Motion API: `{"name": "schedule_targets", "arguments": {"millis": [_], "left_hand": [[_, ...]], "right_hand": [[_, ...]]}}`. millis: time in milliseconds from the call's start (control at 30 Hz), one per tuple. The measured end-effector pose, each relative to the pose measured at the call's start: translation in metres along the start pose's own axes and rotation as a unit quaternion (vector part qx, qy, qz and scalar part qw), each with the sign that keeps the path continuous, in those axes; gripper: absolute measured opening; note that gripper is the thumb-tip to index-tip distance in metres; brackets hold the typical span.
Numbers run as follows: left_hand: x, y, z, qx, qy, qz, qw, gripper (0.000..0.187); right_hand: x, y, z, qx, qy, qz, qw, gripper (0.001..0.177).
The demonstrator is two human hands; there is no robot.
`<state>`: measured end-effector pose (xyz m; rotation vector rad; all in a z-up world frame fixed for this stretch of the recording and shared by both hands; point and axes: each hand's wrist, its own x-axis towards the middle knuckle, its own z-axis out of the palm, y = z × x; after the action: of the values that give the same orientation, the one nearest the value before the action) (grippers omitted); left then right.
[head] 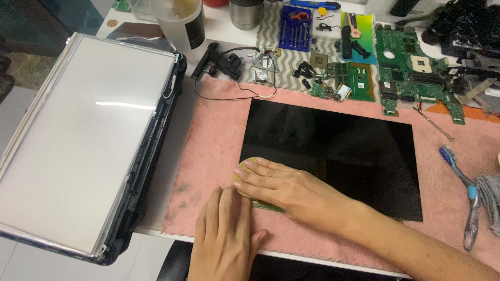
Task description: The person uses two metal tools to scrape and clean a small area on a green circuit board attached to a display panel. After scraping, the person wipes the display surface with a yellow sponge.
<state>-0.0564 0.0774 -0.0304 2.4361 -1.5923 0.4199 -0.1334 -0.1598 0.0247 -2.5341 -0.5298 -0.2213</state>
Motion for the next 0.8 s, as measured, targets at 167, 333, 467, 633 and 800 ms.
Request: {"name": "schedule_targets", "arguments": {"millis": [167, 333, 467, 633, 800], "left_hand": [[0.007, -0.021, 0.006, -0.044, 0.062, 0.032, 0.997, 0.064], [0.032, -0.05, 0.015, -0.092, 0.116, 0.087, 0.985, 0.043], [0.035, -0.069, 0.028, -0.193, 0.052, 0.073, 0.977, 0.03], [0.065, -0.081, 0.003, -0.324, -0.036, 0.003, 0.946, 0.039], [0.096, -0.081, -0.001, -0.367, -0.027, 0.027, 0.929, 0.041]], "right_hand": [[-0.006, 0.01, -0.015, 0.039, -0.007, -0.014, 0.999, 0.044], [-0.006, 0.02, -0.021, 0.003, -0.018, -0.038, 0.999, 0.044], [-0.006, 0.026, -0.017, 0.002, -0.017, -0.07, 0.997, 0.041], [-0.007, 0.034, -0.022, 0.029, -0.088, -0.062, 0.994, 0.053], [-0.006, 0.03, -0.015, -0.048, -0.091, -0.072, 0.992, 0.047]]}}
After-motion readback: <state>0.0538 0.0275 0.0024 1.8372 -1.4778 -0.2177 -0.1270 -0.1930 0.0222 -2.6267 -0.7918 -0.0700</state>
